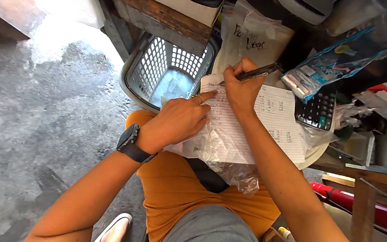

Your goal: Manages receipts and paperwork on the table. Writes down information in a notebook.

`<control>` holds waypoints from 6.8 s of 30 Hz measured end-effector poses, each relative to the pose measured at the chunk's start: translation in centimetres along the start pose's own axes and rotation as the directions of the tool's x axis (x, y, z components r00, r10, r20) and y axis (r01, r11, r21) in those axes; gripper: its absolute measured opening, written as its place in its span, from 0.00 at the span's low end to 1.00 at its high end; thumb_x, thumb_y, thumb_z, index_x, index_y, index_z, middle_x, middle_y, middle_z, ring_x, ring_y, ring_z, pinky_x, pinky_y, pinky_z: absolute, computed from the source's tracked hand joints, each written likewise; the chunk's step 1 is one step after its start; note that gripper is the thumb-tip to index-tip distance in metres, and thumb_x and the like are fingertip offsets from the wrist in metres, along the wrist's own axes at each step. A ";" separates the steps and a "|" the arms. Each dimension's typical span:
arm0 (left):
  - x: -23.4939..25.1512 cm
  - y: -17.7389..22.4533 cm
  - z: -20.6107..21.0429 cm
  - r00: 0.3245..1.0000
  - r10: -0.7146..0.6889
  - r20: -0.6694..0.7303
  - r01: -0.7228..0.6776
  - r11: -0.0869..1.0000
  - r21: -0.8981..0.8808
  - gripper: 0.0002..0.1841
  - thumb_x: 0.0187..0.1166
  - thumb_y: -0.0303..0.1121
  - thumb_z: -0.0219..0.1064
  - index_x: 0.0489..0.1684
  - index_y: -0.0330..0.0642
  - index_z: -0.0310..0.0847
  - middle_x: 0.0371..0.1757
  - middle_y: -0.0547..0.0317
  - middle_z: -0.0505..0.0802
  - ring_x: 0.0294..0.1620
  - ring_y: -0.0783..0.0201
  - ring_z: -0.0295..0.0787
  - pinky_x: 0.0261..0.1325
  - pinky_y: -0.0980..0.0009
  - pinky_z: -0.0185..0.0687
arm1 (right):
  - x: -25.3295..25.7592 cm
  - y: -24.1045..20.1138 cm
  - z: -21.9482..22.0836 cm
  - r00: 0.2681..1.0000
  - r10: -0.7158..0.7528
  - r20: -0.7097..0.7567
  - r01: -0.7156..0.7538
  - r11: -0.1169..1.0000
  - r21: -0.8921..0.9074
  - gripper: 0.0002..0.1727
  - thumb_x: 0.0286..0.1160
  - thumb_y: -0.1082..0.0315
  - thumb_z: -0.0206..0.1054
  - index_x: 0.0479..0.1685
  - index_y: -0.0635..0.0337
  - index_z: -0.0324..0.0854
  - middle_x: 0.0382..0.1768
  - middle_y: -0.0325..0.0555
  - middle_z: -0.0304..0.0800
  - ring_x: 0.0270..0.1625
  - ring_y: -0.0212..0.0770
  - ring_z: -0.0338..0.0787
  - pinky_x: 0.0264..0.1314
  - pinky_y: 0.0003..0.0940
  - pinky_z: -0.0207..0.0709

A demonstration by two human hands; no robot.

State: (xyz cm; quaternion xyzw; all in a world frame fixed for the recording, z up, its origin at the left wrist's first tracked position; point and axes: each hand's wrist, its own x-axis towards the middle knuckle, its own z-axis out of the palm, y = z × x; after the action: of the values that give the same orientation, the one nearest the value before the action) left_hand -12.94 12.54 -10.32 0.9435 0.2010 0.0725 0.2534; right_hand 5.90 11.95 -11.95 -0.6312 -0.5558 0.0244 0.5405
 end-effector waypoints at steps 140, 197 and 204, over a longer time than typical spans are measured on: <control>-2.8 1.9 1.2 0.998 0.045 -0.033 -0.041 0.992 0.121 0.09 0.79 0.32 0.66 0.34 0.39 0.90 0.81 0.60 0.82 0.31 0.53 0.91 0.25 0.51 0.80 | -1.4 0.8 -5.0 0.961 0.264 -0.085 -0.255 0.962 0.099 0.21 0.63 0.81 0.65 0.14 0.47 0.61 0.12 0.27 0.66 0.13 0.19 0.65 0.15 0.15 0.58; -1.1 3.8 -1.4 0.971 -0.129 0.199 0.135 0.991 -0.020 0.14 0.81 0.29 0.65 0.56 0.30 0.88 0.81 0.44 0.80 0.66 0.37 0.87 0.65 0.32 0.77 | -1.5 -0.9 -5.1 0.880 0.461 -0.116 -0.454 0.887 0.084 0.15 0.67 0.78 0.72 0.19 0.68 0.70 0.19 0.41 0.69 0.25 0.33 0.71 0.33 0.32 0.69; -0.8 3.9 -1.5 0.962 -0.150 0.228 0.148 0.989 0.026 0.18 0.82 0.30 0.65 0.66 0.31 0.84 0.78 0.41 0.82 0.67 0.36 0.86 0.66 0.32 0.75 | -1.4 -1.1 -5.1 0.872 0.476 -0.111 -0.477 0.879 0.016 0.11 0.68 0.77 0.73 0.25 0.73 0.75 0.24 0.53 0.77 0.30 0.43 0.78 0.39 0.44 0.74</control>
State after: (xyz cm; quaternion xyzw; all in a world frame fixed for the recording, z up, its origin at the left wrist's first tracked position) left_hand -12.67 9.82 -7.05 0.9288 0.2411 -0.0572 0.2757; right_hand 7.86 7.36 -9.84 -0.7522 -0.3523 0.1180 0.5442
